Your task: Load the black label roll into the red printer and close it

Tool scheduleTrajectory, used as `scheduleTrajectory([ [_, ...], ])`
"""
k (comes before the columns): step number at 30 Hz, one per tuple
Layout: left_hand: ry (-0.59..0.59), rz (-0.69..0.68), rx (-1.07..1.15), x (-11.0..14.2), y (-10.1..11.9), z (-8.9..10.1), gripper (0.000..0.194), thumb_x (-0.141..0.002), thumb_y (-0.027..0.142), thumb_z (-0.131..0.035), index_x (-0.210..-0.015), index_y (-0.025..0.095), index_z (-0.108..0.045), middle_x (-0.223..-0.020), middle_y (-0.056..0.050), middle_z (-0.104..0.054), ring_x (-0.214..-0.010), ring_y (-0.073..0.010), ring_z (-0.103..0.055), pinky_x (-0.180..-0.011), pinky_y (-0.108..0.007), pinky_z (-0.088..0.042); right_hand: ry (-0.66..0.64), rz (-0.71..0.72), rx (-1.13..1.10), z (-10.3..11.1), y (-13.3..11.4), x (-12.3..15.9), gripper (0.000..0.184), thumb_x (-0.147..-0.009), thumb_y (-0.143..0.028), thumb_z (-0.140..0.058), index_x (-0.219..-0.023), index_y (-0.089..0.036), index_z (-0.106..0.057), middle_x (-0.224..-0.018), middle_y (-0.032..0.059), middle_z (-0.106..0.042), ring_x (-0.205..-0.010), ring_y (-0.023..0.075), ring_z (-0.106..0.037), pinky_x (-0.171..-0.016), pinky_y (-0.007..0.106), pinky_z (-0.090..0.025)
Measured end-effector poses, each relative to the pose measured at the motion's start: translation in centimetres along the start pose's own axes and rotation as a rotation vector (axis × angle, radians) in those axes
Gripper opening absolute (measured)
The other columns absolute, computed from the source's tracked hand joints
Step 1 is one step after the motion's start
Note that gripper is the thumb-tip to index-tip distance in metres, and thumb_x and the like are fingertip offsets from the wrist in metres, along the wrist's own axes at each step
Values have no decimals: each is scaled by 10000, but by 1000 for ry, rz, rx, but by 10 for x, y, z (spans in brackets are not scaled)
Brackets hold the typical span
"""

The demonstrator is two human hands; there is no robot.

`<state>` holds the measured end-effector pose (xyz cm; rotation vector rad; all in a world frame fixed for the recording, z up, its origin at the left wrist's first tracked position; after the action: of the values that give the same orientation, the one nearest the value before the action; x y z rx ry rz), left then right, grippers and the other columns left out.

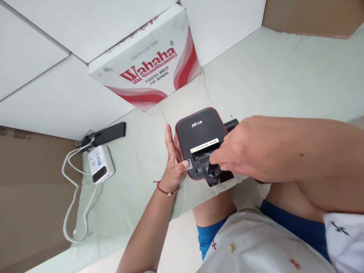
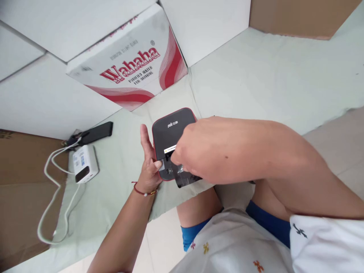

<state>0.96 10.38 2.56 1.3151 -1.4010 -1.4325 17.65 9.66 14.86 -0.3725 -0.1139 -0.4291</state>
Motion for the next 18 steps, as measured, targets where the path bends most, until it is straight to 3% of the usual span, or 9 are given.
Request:
scheduleTrajectory([
  [3,1,-11,14,-1,-4,1,1197,-905,642,-871,-1787,530,-69,-1928,-31,-200,-1783,-375,-233,-1443,-592,-276,-63,-48,-84,5,4,-11,192,-1006,-139,-623,-853,-195,-723,-703,-26,-671,-532,94,-388,-609,337,-275],
  [6,-19,-34,32,-2,-6,0,1172,-902,633,-877,-1777,552,-101,-1946,-5,-100,-1807,-375,-111,-1445,-620,-258,-5,-64,-78,13,7,-16,233,-1028,-151,-591,-843,-197,-724,-699,-15,-672,-544,103,-396,-623,343,-279],
  [10,-30,-46,61,-3,-6,-3,1103,-914,641,-863,-1770,559,-173,-1948,25,-71,-1804,-375,-134,-1448,-614,-265,85,-305,61,18,31,-29,238,-1027,-162,-555,-931,-189,-771,-732,31,-692,-590,131,-472,-634,323,-275],
  [14,55,-61,125,-4,-6,1,1004,-902,644,-869,-1736,545,-318,-1916,16,-222,-1787,-371,-223,-1426,-587,-331,20,-454,84,10,45,-51,269,-1010,-126,-543,-1016,-171,-808,-949,110,-783,-793,200,-652,-666,319,-324],
  [16,187,-70,127,-5,-7,13,843,-929,639,-840,-1672,489,-470,-1857,-11,-361,-1746,-343,-332,-1390,-525,-398,-59,-458,90,2,46,-60,274,-998,-113,-547,-1004,-172,-815,-968,124,-794,-842,227,-689,-683,328,-347],
  [18,391,-81,92,-4,-8,34,607,-968,618,-807,-1506,380,-658,-1687,-65,-568,-1571,-291,-557,-1249,-423,-538,-92,-456,111,-3,47,-64,288,-992,-103,-544,-1022,-179,-820,-963,127,-800,-864,245,-710,-702,336,-361],
])
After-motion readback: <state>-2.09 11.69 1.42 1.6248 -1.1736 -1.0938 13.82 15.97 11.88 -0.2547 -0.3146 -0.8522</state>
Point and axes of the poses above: each hand's wrist, its own x-axis away from the middle knuckle, its own z-axis out of the back of the hand, y = z × x, the point moved 9 cm from there along -x, towards the middle knuckle
